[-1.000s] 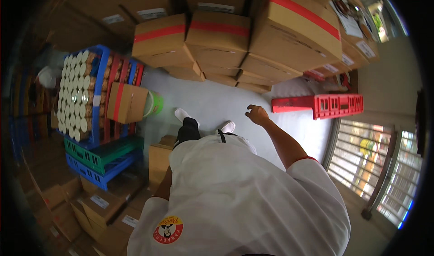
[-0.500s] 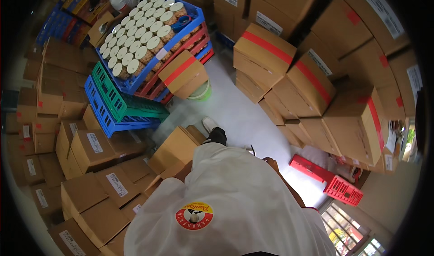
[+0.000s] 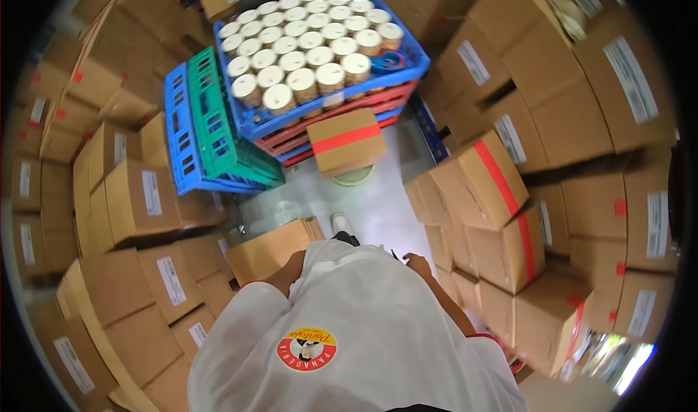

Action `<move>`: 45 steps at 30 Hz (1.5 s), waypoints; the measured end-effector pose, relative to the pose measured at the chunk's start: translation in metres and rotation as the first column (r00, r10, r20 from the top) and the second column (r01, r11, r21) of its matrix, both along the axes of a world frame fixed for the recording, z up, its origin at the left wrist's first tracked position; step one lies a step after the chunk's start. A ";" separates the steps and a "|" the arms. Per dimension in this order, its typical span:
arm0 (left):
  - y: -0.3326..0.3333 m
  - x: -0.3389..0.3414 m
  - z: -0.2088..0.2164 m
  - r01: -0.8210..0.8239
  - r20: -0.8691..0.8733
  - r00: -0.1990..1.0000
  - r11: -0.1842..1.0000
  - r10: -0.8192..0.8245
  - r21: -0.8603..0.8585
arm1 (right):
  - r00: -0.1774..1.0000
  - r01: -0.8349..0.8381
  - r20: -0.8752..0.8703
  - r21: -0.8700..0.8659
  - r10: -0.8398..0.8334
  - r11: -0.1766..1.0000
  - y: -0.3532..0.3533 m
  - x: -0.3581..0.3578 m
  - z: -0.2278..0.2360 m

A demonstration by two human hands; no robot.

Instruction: The person tapes the bottom of a cardboard box using a tape dispenser, places several plastic containers of food from a blue crate into the box, and then seals the top of the box with tape before moving it to a stack of other packed boxes.

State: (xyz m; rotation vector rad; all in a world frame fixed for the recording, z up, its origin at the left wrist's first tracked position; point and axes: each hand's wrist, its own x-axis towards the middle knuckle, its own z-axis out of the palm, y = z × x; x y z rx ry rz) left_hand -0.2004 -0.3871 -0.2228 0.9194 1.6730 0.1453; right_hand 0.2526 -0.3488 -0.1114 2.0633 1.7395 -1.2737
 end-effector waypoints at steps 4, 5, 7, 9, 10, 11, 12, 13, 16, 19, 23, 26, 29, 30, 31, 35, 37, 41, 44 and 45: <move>-0.006 0.012 -0.015 -0.161 0.036 0.986 0.987 0.160 0.024 | 0.984 -0.128 -0.110 0.095 0.139 0.987 0.086 -0.037 0.027; -0.009 0.016 -0.020 -0.199 0.048 0.979 0.980 0.197 0.030 | 0.981 -0.161 -0.092 0.090 0.169 0.983 0.100 -0.040 0.031; -0.016 0.025 -0.030 -0.285 0.067 0.957 0.957 0.281 0.048 | 0.939 -0.265 -0.178 0.166 0.293 0.950 0.131 -0.048 0.037; -0.027 0.024 -0.040 -0.380 0.072 0.924 0.922 0.374 0.080 | 0.931 -0.318 -0.145 0.133 0.335 0.939 0.157 -0.063 0.037; -0.031 0.024 -0.045 -0.423 0.075 0.906 0.900 0.417 0.104 | 0.927 -0.342 -0.121 0.113 0.354 0.933 0.174 -0.067 0.035; -0.033 0.021 -0.048 -0.461 0.072 0.888 0.878 0.455 0.131 | 0.922 -0.356 -0.122 0.113 0.368 0.928 0.191 -0.068 0.031; -0.034 0.020 -0.050 -0.494 0.070 0.869 0.856 0.489 0.153 | 0.901 -0.412 -0.093 0.130 0.424 0.902 0.210 -0.069 0.027; -0.034 0.017 -0.050 -0.515 0.062 0.856 0.838 0.513 0.180 | 0.874 -0.468 -0.066 0.147 0.481 0.871 0.227 -0.072 0.023; 0.007 0.039 -0.009 -0.322 -0.151 0.927 0.935 0.343 0.145 | 0.880 -0.475 0.047 0.091 0.473 0.875 0.278 -0.032 0.003; 0.039 0.031 0.011 -0.531 -0.192 0.835 0.847 0.516 -0.033 | 0.901 -0.433 0.058 0.054 0.430 0.900 0.335 -0.045 -0.010; 0.119 0.054 0.045 -0.240 -0.260 0.933 0.968 0.249 0.067 | 0.963 -0.265 -0.048 0.032 0.267 0.964 0.397 -0.050 -0.044; 0.216 0.074 0.046 -0.168 -0.202 0.961 0.980 0.187 0.106 | 0.994 -0.035 -0.099 0.169 0.052 0.985 0.434 -0.053 -0.094; 0.295 0.084 0.006 -0.365 -0.263 0.873 0.908 0.411 0.206 | 0.992 0.059 -0.115 0.056 -0.053 0.997 0.456 -0.062 -0.122; 0.305 0.070 -0.012 -0.449 -0.305 0.800 0.853 0.516 0.267 | 0.978 0.098 -0.182 -0.038 -0.103 0.994 0.457 -0.088 -0.116; 0.322 0.057 -0.026 -0.512 -0.324 0.720 0.785 0.613 0.349 | 0.910 0.117 -0.384 -0.126 -0.157 0.985 0.460 -0.113 -0.109; 0.375 0.092 -0.033 -0.604 -0.034 0.785 0.777 0.618 0.176 | 0.703 0.329 -0.561 -0.288 -0.437 0.899 0.438 -0.107 -0.111; 0.339 0.062 -0.031 -0.664 0.046 0.721 0.670 0.691 0.331 | 0.907 0.276 -0.293 -0.126 -0.302 0.953 0.417 -0.137 -0.072; 0.329 0.110 0.098 -0.308 -0.002 0.934 0.804 0.358 0.509 | 0.945 0.326 -0.023 -0.026 -0.327 0.945 0.366 -0.085 -0.004; 0.318 0.132 0.198 -0.140 -0.140 0.957 0.823 0.255 0.550 | 0.927 0.362 -0.133 0.071 -0.351 0.929 0.338 -0.052 0.063; 0.317 0.132 0.232 -0.116 -0.112 0.970 0.816 0.216 0.566 | 0.898 0.400 -0.228 0.064 -0.377 0.914 0.332 -0.047 0.093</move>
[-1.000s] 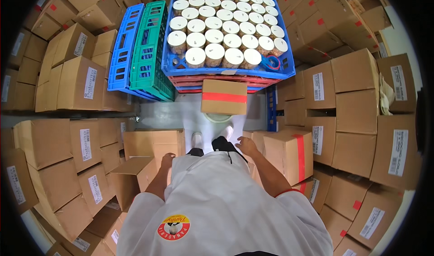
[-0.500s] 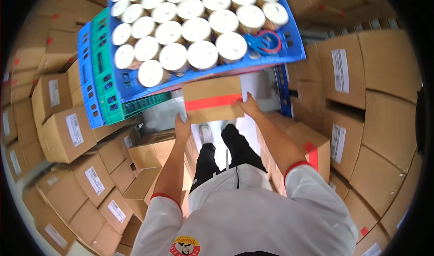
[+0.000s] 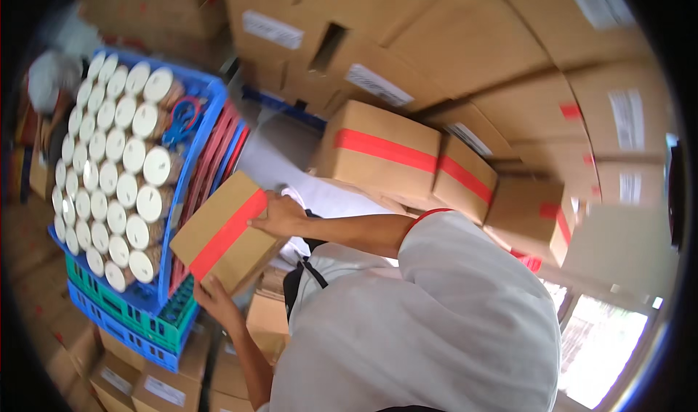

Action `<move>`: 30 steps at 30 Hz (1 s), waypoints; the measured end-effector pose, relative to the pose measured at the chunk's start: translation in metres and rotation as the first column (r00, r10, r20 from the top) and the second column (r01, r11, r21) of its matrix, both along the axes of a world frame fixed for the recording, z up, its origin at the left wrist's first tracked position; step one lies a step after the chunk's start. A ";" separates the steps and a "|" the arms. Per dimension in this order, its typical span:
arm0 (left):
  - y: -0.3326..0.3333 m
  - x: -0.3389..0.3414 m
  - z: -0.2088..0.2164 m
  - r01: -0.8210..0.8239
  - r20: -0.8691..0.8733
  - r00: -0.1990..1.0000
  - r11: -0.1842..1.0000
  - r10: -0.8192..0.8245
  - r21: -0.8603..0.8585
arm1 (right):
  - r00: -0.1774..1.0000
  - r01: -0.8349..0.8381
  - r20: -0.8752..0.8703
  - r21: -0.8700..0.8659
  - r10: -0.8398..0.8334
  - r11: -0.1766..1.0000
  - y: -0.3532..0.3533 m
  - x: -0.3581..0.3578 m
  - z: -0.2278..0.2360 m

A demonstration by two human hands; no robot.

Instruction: The person tapes the bottom of a cardboard box using a tape dispenser, places several plastic containers of food from a blue crate into the box, and then seals the top of the box with tape before moving it to a stack of other packed boxes.

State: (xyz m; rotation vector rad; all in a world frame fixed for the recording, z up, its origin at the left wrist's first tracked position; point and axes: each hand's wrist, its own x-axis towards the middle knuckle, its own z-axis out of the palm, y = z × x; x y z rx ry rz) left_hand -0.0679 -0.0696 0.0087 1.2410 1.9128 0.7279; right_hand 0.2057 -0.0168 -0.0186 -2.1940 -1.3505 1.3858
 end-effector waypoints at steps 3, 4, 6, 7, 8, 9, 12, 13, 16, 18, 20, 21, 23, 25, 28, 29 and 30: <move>-0.001 0.010 0.074 0.086 0.120 0.986 0.975 -0.112 0.207 | 0.996 0.091 -0.030 0.109 -0.088 0.990 -0.021 0.010 0.076; -0.005 0.025 0.103 0.130 0.127 0.979 0.965 -0.162 0.227 | 0.993 0.112 -0.064 0.160 -0.103 0.981 -0.036 0.014 0.094; -0.019 0.048 0.141 0.131 0.178 0.961 0.916 -0.211 0.380 | 0.972 0.235 -0.074 0.231 -0.224 0.944 -0.075 0.026 0.134; -0.024 0.049 0.146 0.178 0.165 0.948 0.883 -0.272 0.435 | 0.950 0.313 -0.097 0.288 -0.298 0.905 -0.093 0.031 0.146; -0.029 0.053 0.153 0.218 0.162 0.933 0.862 -0.322 0.458 | 0.934 0.356 -0.101 0.312 -0.341 0.881 -0.110 0.035 0.151; -0.038 0.058 0.160 0.225 0.197 0.919 0.865 -0.341 0.449 | 0.911 0.402 -0.087 0.411 -0.404 0.818 -0.129 0.036 0.154; -0.068 0.069 0.177 0.303 0.250 0.865 0.851 -0.434 0.430 | 0.845 0.500 -0.115 0.514 -0.522 0.697 -0.184 0.043 0.164; -0.082 0.074 0.176 0.377 0.147 0.863 0.811 -0.483 0.447 | 0.837 0.518 -0.137 0.514 -0.530 0.684 -0.205 0.048 0.166; -0.123 0.097 0.158 0.479 0.079 0.835 0.788 -0.545 0.387 | 0.751 0.624 -0.152 0.482 -0.642 0.615 -0.279 0.065 0.143; -0.161 0.131 0.151 0.660 0.066 0.706 0.689 -0.705 0.298 | 0.681 0.704 -0.119 0.377 -0.723 0.601 -0.339 0.081 0.119; -0.194 0.162 0.117 0.738 0.128 0.603 0.612 -0.787 0.284 | 0.603 0.785 -0.055 0.220 -0.796 0.579 -0.399 0.095 0.099; -0.190 0.155 0.069 0.800 0.013 0.580 0.573 -0.814 0.177 | 0.568 0.813 -0.041 0.178 -0.822 0.554 -0.424 0.101 0.091; -0.221 0.180 0.022 0.810 0.071 0.562 0.566 -0.824 0.151 | 0.517 0.847 -0.026 0.160 -0.856 0.507 -0.469 0.109 0.048; -0.262 0.218 -0.022 0.825 0.144 0.539 0.554 -0.830 0.109 | 0.436 0.896 -0.029 0.102 -0.900 0.431 -0.521 0.117 0.003; -0.324 0.266 -0.106 0.859 0.335 0.490 0.511 -0.805 -0.028 | 0.286 0.958 -0.009 -0.002 -0.958 0.286 -0.605 0.118 -0.086; -0.334 0.279 -0.147 0.843 0.382 0.532 0.515 -0.756 -0.155 | 0.208 0.978 -0.002 -0.021 -0.978 0.208 -0.624 0.120 -0.115; -0.343 0.284 -0.185 0.813 0.404 0.582 0.501 -0.705 -0.297 | 0.187 0.980 -0.018 -0.058 -0.982 0.188 -0.643 0.123 -0.145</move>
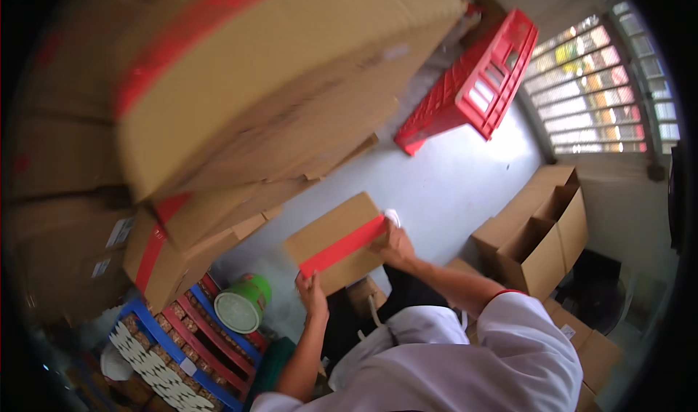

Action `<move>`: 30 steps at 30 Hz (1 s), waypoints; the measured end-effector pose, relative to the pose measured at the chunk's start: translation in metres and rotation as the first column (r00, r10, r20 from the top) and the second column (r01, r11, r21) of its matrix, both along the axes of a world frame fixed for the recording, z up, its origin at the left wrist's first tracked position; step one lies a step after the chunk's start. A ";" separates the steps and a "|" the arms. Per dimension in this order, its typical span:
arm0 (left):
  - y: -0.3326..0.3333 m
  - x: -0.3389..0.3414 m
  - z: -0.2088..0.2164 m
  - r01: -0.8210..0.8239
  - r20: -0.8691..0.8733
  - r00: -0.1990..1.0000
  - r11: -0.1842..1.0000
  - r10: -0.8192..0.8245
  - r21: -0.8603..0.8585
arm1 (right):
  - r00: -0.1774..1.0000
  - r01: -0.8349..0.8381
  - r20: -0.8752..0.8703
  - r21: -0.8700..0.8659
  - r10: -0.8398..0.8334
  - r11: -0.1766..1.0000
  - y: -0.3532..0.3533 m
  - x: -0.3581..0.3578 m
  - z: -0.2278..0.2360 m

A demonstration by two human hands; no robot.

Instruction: The person tapes the bottom of a cardboard box using a tape dispenser, places several plastic containers of food from a blue crate into the box, and then seals the top of the box with tape before moving it to a stack of other packed boxes.

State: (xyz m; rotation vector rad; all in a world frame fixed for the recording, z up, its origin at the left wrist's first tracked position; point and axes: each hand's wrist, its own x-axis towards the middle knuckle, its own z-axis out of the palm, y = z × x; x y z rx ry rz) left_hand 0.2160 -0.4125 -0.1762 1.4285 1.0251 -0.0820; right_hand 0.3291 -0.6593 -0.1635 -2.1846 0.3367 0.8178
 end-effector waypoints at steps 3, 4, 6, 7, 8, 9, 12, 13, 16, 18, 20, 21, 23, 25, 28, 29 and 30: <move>-0.034 0.047 -0.088 0.119 -0.024 0.992 0.989 -0.121 -0.088 | 0.992 0.076 0.108 -0.043 -0.071 0.996 -0.038 0.028 -0.091; -0.046 0.066 -0.118 0.143 0.000 0.989 0.978 -0.145 -0.150 | 0.986 0.114 0.125 -0.051 -0.107 0.992 -0.050 0.039 -0.122; -0.047 0.094 -0.172 0.037 -0.045 0.998 0.975 -0.048 -0.220 | 0.989 0.102 0.115 -0.046 -0.096 0.994 -0.060 0.076 -0.155; -0.045 0.108 -0.195 0.070 -0.054 0.995 0.970 -0.085 -0.231 | 0.987 0.102 0.127 0.017 -0.104 0.995 -0.070 0.092 -0.177; -0.046 0.120 -0.212 0.103 -0.062 0.991 0.964 -0.121 -0.244 | 0.984 0.102 0.138 0.081 -0.113 0.991 -0.081 0.107 -0.198; -0.058 0.134 -0.214 0.102 -0.091 0.988 0.965 -0.127 -0.243 | 0.984 0.071 0.153 0.111 -0.088 0.991 -0.092 0.116 -0.218; -0.083 0.168 -0.192 -0.028 -0.318 0.946 0.966 -0.057 -0.257 | 0.995 0.046 0.085 0.110 -0.056 0.993 -0.112 0.126 -0.253; -0.072 0.171 -0.188 0.054 -0.240 0.957 0.914 -0.162 -0.403 | 0.998 -0.027 0.062 0.140 0.018 0.990 -0.112 0.131 -0.253; -0.072 0.178 -0.145 0.076 -0.143 0.977 0.880 -0.161 -0.469 | 0.973 -0.225 0.095 0.164 0.212 0.960 -0.108 0.134 -0.223; -0.067 0.171 -0.082 0.227 0.077 0.974 0.924 -0.214 -0.307 | 0.990 -0.030 0.138 0.260 -0.006 0.965 -0.108 0.148 -0.151; -0.051 0.171 -0.004 0.115 0.312 0.945 0.993 -0.099 -0.032 | 0.927 0.167 0.251 0.389 -0.279 0.906 -0.111 0.176 -0.058; -0.017 0.166 0.030 0.031 0.481 0.875 0.998 -0.051 0.049 | 0.839 0.166 0.384 0.491 -0.384 0.855 -0.108 0.197 -0.008; 0.045 0.188 0.116 -0.204 0.705 0.709 0.955 -0.007 0.215 | 0.654 0.052 0.542 0.663 -0.527 0.747 -0.095 0.245 0.107; 0.046 0.246 0.225 -0.528 0.740 0.597 0.846 0.309 0.072 | 0.623 -0.096 0.538 0.773 -0.568 0.627 -0.067 0.288 0.198; 0.063 0.300 0.287 -0.088 0.755 0.588 0.951 0.290 -0.297 | 0.907 -0.163 0.279 0.923 -0.315 0.349 -0.039 0.353 0.259; 0.068 0.308 0.294 0.031 0.757 0.605 0.943 0.245 -0.330 | 0.893 -0.262 0.385 0.867 -0.234 0.424 -0.038 0.348 0.275; 0.073 0.316 0.302 0.147 0.761 0.618 0.922 0.196 -0.357 | 0.859 -0.368 0.490 0.793 -0.149 0.485 -0.037 0.345 0.294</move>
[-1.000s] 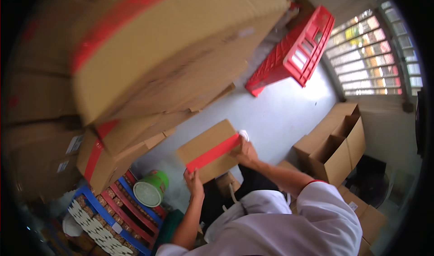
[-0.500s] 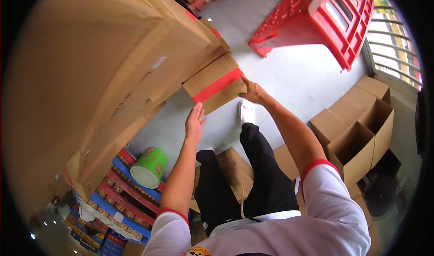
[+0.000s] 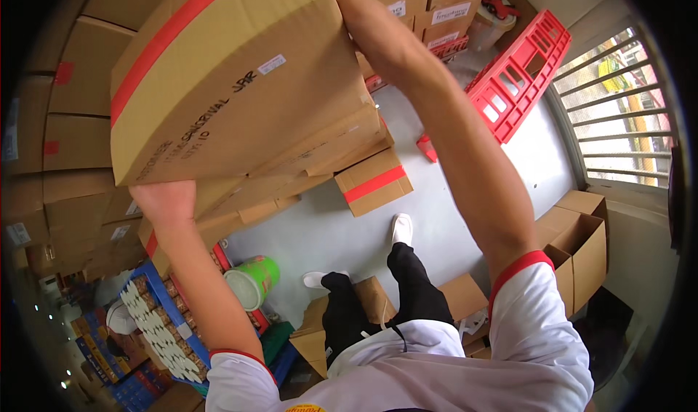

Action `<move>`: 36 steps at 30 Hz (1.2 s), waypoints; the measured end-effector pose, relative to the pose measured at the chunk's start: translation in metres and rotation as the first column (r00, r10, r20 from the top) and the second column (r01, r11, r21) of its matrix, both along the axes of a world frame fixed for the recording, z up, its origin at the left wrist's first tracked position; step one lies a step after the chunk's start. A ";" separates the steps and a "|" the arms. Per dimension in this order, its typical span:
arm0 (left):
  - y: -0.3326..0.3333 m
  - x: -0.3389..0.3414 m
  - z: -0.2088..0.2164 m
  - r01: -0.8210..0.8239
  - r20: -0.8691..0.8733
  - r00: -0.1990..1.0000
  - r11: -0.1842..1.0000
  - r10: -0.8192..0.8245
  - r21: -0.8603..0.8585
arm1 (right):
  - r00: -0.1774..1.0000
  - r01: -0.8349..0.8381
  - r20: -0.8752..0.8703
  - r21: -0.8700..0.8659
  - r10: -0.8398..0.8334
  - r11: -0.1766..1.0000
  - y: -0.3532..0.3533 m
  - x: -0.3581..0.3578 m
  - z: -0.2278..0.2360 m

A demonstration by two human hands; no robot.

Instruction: The person tapes the bottom of a cardboard box using a tape dispenser, places several plastic containers of food from a blue crate into the box, and then seals the top of the box with tape before moving it to a stack of other packed boxes.

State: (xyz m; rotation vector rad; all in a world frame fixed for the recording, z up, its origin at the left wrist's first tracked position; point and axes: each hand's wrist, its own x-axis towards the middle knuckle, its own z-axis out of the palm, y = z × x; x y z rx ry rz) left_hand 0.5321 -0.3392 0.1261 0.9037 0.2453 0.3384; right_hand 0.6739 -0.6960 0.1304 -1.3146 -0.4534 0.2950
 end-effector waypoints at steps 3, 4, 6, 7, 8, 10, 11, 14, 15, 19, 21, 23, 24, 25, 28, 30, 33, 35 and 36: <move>-0.006 -0.045 -0.014 0.025 -0.035 0.999 0.999 -0.024 0.029 | 0.996 0.087 0.025 -0.017 -0.086 0.996 -0.010 -0.046 0.016; -0.016 -0.076 -0.023 -0.008 -0.058 0.998 0.999 0.011 0.041 | 0.994 0.109 0.029 -0.013 -0.108 0.994 -0.024 -0.068 0.012; -0.064 -0.120 -0.042 -0.004 -0.157 0.988 1.000 0.007 0.022 | 0.982 0.168 0.103 -0.066 -0.160 0.984 -0.087 -0.115 0.015; -0.069 -0.177 -0.035 -0.099 -0.231 0.965 0.987 0.126 0.125 | 0.994 0.070 0.080 0.024 -0.072 0.997 -0.088 -0.134 -0.010; -0.090 -0.208 -0.028 -0.110 -0.297 0.943 0.983 0.150 0.148 | 0.999 0.036 -0.025 -0.144 -0.040 0.989 -0.115 -0.166 -0.005; -0.129 -0.250 -0.052 -0.049 -0.426 0.903 0.998 0.063 0.042 | 0.968 -0.026 -0.251 -0.224 -0.032 0.974 -0.155 -0.227 -0.018; -0.147 -0.268 -0.057 -0.022 -0.484 0.875 1.000 0.016 -0.007 | 0.970 -0.013 -0.238 -0.226 -0.042 0.974 -0.162 -0.247 -0.039; -0.178 -0.297 -0.094 0.055 -0.612 0.775 0.982 -0.157 -0.181 | 0.937 -0.027 -0.348 -0.176 -0.036 0.984 -0.164 -0.290 -0.117; -0.182 -0.302 -0.116 0.088 -0.625 0.753 0.972 -0.209 -0.219 | 0.928 -0.032 -0.371 -0.166 -0.032 0.986 -0.163 -0.298 -0.141; -0.163 -0.294 -0.232 0.248 -0.614 0.709 0.937 -0.348 -0.246 | 0.793 -0.095 -0.606 -0.224 -0.062 0.970 -0.149 -0.283 -0.252; -0.153 -0.261 -0.273 0.280 -0.617 0.708 0.939 -0.343 -0.200 | 0.768 -0.126 -0.640 -0.103 0.031 0.987 -0.144 -0.255 -0.293; -0.135 -0.224 -0.311 0.366 -0.575 0.721 0.917 -0.387 -0.159 | 0.727 -0.151 -0.686 -0.124 0.025 0.981 -0.134 -0.222 -0.324; -0.130 -0.204 -0.316 0.451 -0.512 0.730 0.882 -0.453 -0.137 | 0.735 -0.168 -0.677 -0.235 -0.037 0.957 -0.132 -0.210 -0.343; -0.120 -0.196 -0.318 0.439 -0.521 0.735 0.890 -0.433 -0.120 | 0.737 -0.254 -0.674 -0.337 -0.044 0.907 -0.112 -0.191 -0.327; -0.129 -0.158 -0.321 0.555 -0.755 0.559 0.832 -0.344 0.032 | 0.813 -0.281 -0.581 -0.455 -0.043 0.845 -0.112 -0.181 -0.373; -0.124 -0.147 -0.322 0.555 -0.741 0.533 0.830 -0.409 -0.059 | 0.902 -0.168 -0.407 -0.635 -0.142 0.754 -0.094 -0.181 -0.377; -0.120 -0.157 -0.300 0.481 -0.667 0.612 0.870 -0.424 -0.112 | 0.965 0.013 -0.138 -0.822 -0.221 0.569 -0.070 -0.217 -0.356; -0.115 -0.175 -0.284 0.531 -0.645 0.586 0.834 -0.490 -0.152 | 0.971 0.115 -0.007 -0.864 -0.240 0.489 -0.065 -0.242 -0.338; -0.112 -0.190 -0.276 0.560 -0.619 0.564 0.804 -0.546 -0.199 | 0.952 0.098 -0.064 -0.860 -0.298 0.500 -0.066 -0.262 -0.332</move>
